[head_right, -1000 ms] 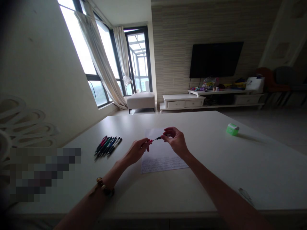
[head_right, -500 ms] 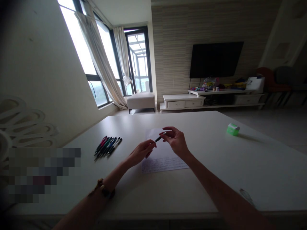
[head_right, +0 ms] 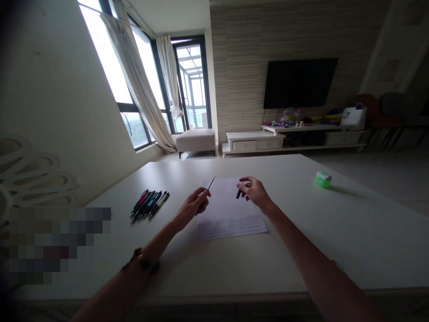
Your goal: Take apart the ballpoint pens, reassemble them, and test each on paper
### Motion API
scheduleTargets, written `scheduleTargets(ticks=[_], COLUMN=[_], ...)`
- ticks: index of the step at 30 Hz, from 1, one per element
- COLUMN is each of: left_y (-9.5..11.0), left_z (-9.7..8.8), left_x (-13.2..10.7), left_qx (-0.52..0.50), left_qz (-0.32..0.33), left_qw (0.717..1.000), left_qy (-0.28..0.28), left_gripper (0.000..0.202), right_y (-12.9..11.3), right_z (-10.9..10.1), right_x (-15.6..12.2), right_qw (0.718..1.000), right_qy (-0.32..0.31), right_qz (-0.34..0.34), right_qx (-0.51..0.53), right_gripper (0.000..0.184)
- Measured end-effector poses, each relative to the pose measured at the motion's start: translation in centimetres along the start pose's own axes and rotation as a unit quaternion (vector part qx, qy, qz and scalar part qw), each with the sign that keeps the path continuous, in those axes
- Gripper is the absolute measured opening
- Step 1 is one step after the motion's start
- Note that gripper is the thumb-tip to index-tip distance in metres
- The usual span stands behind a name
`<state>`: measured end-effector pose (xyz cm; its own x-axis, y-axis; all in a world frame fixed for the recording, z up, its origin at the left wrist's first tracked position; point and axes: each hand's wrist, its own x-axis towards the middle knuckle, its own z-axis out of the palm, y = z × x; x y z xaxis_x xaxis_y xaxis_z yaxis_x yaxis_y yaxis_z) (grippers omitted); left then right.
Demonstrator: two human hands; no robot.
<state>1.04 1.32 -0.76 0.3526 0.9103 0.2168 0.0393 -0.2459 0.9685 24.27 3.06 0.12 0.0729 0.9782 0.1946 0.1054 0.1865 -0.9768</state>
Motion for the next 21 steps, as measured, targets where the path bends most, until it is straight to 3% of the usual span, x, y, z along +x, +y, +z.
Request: scheduleTargets(ticks=[3,6,9,11,14,16,17,21], left_y=[-0.1,-0.3,-0.3,-0.2,-0.2,-0.2,-0.2,-0.3], left_z=[-0.2,-0.2,-0.2,-0.2,-0.2,-0.2,-0.1,0.0], left_x=[0.2,0.3,0.3,0.3,0.4,0.6,0.6,0.8], left_qx=[-0.022,-0.025,-0.009,0.006,0.018,0.017,0.016,0.017], left_qz=[-0.002,-0.008,-0.010,-0.011,-0.021,-0.026,-0.026,-0.017], left_qw=[1.000,0.999,0.999,0.999,0.998,0.998,0.998,0.999], left_qy=[0.015,0.029,0.036,0.038,0.048,0.051,0.051,0.035], left_gripper=[0.037,0.037,0.035,0.035,0.036,0.037,0.037,0.035], right_y=[2.1,3.6,3.2,1.9,-0.2,-0.9,-1.0,-0.1], right_z=[0.5,0.4,-0.9,-2.6,-5.7,-7.7,-8.5,-10.0], right_x=[0.6,1.3,1.6,1.3,-0.3,-2.1,-3.1,-6.3], right_qw=[0.996,0.985,0.958,0.939,0.917,0.901,0.901,0.896], right_qy=[-0.043,-0.038,-0.016,-0.039,-0.230,-0.285,-0.273,-0.106], right_qz=[0.033,0.008,-0.035,-0.043,0.002,0.034,0.046,0.063], right_qx=[-0.070,-0.167,-0.284,-0.338,-0.326,-0.324,-0.333,-0.426], right_gripper=[0.025,0.022,0.023,0.025,0.031,0.036,0.037,0.033])
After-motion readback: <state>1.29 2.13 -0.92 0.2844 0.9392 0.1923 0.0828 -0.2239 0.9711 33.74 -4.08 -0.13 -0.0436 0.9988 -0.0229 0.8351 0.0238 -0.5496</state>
